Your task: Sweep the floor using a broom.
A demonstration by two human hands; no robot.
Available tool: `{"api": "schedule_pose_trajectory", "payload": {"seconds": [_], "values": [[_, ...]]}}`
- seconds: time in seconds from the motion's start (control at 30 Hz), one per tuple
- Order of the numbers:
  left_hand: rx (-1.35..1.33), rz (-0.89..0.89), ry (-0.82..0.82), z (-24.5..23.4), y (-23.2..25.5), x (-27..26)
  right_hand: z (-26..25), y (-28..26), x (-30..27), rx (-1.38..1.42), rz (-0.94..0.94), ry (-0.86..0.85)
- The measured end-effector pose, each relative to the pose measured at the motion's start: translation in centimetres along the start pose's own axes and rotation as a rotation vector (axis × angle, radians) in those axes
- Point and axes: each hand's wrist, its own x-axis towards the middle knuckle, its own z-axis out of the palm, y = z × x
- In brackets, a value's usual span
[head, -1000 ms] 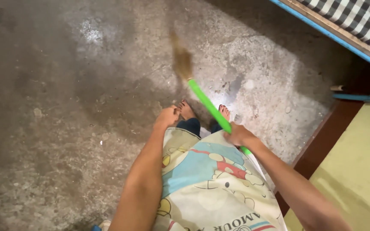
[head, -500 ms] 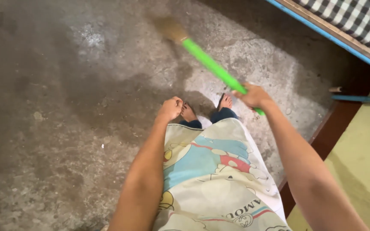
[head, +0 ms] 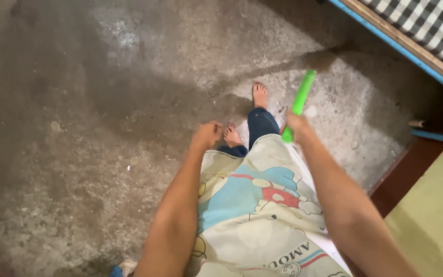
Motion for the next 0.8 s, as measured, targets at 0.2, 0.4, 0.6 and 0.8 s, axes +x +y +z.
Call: {"api": "schedule_pose_trajectory", "payload": {"seconds": [0.2,0.4,0.6,0.8], "values": [[0.083,-0.126,-0.164,0.7,-0.8,2.0,1.6,-5.0,-9.9,-0.559,-0.195,0.005],[0.046,-0.154,-0.131,-0.6,3.3,5.1,-5.6,-13.7,-10.1,-1.231,-0.559,0.062],[0.021,-0.091,-0.151,-1.0,6.5,9.0,-8.2,-18.9,-10.0,-1.27,-0.455,0.298],[-0.055,-0.077,-0.091,-0.1,6.0,11.0,-3.2,-17.3,-3.5,-0.65,-0.322,0.201]]}}
